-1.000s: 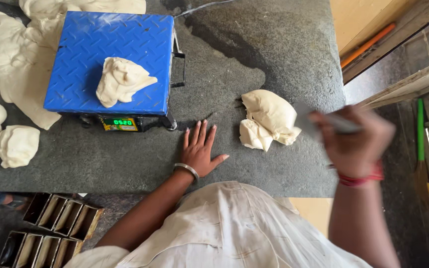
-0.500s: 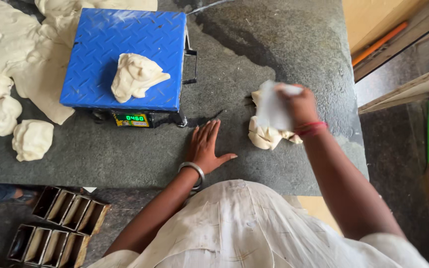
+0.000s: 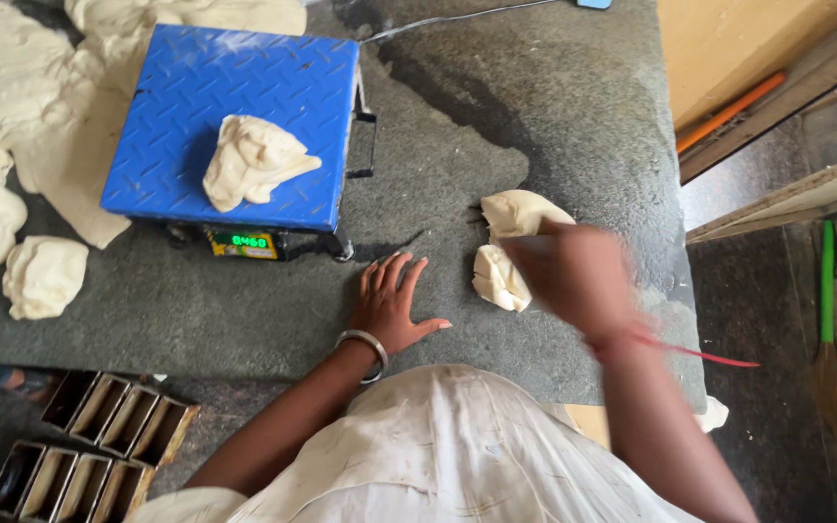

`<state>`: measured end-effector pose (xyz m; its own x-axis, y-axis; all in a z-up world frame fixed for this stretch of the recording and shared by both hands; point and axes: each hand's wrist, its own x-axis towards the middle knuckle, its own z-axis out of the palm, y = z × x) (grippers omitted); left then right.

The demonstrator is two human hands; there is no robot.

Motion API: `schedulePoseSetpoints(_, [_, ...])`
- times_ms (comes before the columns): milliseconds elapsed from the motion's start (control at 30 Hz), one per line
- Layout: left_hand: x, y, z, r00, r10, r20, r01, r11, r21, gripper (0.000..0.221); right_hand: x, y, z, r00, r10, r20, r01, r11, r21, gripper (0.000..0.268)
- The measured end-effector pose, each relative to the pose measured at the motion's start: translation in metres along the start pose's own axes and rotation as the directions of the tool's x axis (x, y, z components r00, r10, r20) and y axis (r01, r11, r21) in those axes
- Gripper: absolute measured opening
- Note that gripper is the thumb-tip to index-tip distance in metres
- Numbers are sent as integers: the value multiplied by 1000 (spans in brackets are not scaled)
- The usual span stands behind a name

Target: The person portions dough using a scraper, weighs individual pieces on a digital scale, and rolls them into oblong shapes on a work surface.

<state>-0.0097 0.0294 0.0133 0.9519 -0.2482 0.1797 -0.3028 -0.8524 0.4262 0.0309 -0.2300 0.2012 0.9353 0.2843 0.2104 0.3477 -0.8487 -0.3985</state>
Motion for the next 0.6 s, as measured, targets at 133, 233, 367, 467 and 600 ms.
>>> schedulePoseSetpoints(133, [-1, 0, 0, 1000, -8, -29, 6, 999, -50, 112, 42, 21, 110, 965, -36, 260, 41, 999, -15, 27])
schedulePoseSetpoints(233, [0, -4, -1, 998, 36, -59, -41, 996, -80, 113, 52, 35, 122, 939, 263, 223, -343, 785, 516, 35])
schedulePoseSetpoints(367, [-6, -15, 9, 991, 85, -99, -96, 989, -110, 86, 36, 45, 100, 813, 468, 346, -547, 412, 729, 50])
schedulePoseSetpoints(467, [-8, -25, 24, 972, 105, -210, -146, 971, -190, 45, 5, 71, 105, 830, 512, 221, -494, 491, 717, 55])
schedulePoseSetpoints(600, [-9, -18, 13, 960, 18, -280, -135, 903, -407, 34, -51, 155, 115, 762, 532, 369, -530, 185, 827, 24])
